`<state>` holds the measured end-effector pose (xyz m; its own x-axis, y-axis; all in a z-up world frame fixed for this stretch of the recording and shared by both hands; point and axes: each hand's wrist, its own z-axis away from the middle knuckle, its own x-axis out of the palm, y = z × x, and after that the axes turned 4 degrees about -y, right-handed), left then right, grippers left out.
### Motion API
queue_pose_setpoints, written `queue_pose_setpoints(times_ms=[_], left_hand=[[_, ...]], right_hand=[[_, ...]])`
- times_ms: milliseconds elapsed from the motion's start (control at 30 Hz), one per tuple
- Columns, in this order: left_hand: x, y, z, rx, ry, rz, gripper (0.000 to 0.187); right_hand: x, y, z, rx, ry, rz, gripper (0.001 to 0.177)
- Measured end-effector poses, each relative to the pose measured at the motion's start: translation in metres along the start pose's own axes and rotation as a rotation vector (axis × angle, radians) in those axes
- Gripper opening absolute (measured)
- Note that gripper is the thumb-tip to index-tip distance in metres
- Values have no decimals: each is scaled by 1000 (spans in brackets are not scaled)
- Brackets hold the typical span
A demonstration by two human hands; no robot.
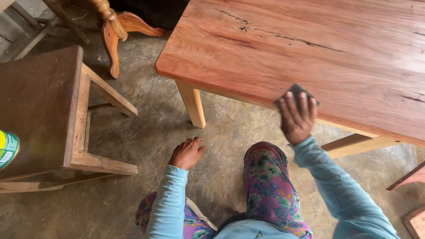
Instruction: The person sands the surface of a wooden table using sandpaper.
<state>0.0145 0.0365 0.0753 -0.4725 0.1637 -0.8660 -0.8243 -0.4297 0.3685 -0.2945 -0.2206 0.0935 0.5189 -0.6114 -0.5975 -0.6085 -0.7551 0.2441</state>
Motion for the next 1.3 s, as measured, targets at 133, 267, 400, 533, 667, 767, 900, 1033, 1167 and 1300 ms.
queue_pose_setpoints(times_ms=[133, 267, 400, 533, 667, 767, 900, 1033, 1167, 1300], left_hand=[[-3, -6, 6, -16, 10, 19, 49], [-16, -10, 13, -38, 42, 69, 47], [-19, -18, 14, -54, 67, 92, 48], [-13, -27, 9, -51, 76, 104, 45], [-14, -24, 2, -25, 117, 108, 45], [-16, -20, -3, -37, 110, 117, 45], [-18, -14, -5, -83, 43, 122, 47], [-19, -9, -1, -120, -3, 84, 48], [-8, -13, -6, -93, 21, 88, 47], [2, -17, -14, -72, 32, 76, 47]], right_hand=[[21, -65, -61, -85, -40, -20, 50], [46, -130, -123, -199, -64, -165, 60], [53, -184, -174, -248, -122, -12, 64], [67, -218, -208, -283, -129, -204, 62], [78, -223, -213, -286, -122, -275, 61], [66, -190, -191, -332, -111, -182, 64], [12, -120, -145, -398, -128, -36, 68], [-26, -53, -87, -327, -192, -26, 66], [-53, 23, -17, -255, -180, 43, 58], [-85, 99, 55, -185, -120, 58, 41]])
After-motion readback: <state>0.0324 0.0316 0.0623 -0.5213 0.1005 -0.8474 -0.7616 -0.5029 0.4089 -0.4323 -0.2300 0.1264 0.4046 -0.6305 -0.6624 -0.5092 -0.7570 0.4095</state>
